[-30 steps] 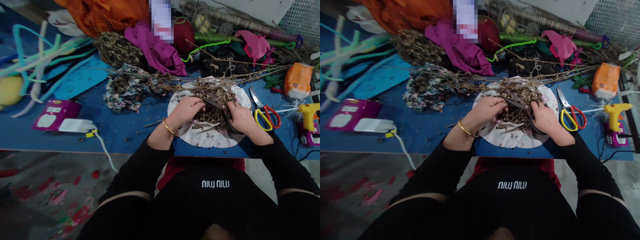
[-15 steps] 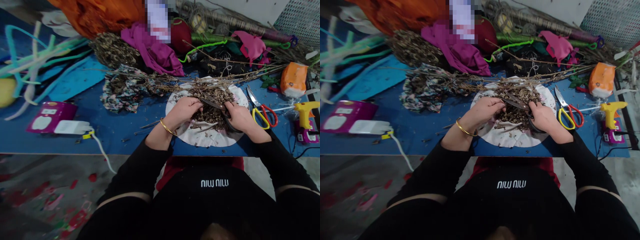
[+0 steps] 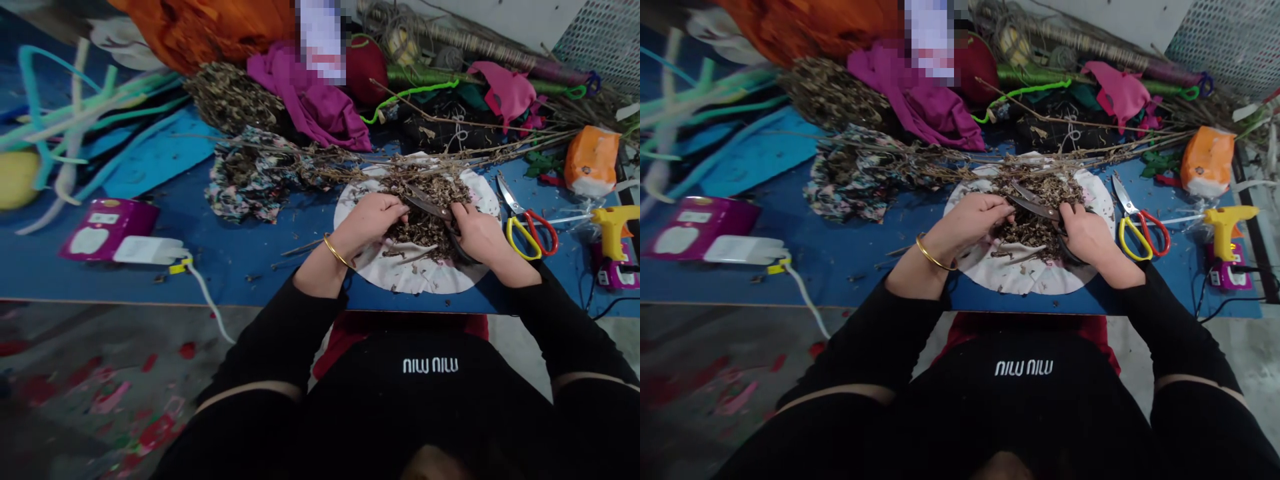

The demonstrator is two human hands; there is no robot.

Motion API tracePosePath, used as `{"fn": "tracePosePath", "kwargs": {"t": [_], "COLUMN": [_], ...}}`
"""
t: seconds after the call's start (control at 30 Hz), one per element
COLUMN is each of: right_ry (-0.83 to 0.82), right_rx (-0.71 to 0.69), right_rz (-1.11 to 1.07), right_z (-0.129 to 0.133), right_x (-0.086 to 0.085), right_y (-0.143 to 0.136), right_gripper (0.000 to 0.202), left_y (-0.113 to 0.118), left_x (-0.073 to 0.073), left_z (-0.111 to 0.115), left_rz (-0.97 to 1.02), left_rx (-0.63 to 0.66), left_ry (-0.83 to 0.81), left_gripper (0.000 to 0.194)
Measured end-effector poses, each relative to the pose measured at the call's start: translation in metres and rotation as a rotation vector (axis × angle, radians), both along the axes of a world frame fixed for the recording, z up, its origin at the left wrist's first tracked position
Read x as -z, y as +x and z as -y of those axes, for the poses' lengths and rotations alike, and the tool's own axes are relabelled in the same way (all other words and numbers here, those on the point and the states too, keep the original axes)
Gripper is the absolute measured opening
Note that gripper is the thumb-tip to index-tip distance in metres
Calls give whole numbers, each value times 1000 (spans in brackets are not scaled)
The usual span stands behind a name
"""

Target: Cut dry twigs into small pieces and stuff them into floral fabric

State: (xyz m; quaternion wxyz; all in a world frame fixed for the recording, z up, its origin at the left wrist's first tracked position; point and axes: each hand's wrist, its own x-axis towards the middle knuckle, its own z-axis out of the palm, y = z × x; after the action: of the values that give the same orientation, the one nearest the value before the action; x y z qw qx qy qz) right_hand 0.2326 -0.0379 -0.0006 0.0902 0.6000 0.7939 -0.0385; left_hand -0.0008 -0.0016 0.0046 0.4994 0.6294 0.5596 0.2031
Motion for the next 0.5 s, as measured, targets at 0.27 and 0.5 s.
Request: {"fn": "tracePosePath", "kwargs": {"t": [0.27, 0.5], "right_ry": [46, 27], "right_rx": [5, 1], "right_rz": [-123, -172], "right_z": [-2, -2], "right_x": [-6, -5], "right_y": [8, 8], "right_gripper": [47, 54], "left_y": [-1, 0], "left_x": [-1, 0], "left_z": [0, 2], "left_rz": [35, 32], "left_rx": [-36, -25], "left_ry": [117, 176], "left_gripper": [25, 25]}}
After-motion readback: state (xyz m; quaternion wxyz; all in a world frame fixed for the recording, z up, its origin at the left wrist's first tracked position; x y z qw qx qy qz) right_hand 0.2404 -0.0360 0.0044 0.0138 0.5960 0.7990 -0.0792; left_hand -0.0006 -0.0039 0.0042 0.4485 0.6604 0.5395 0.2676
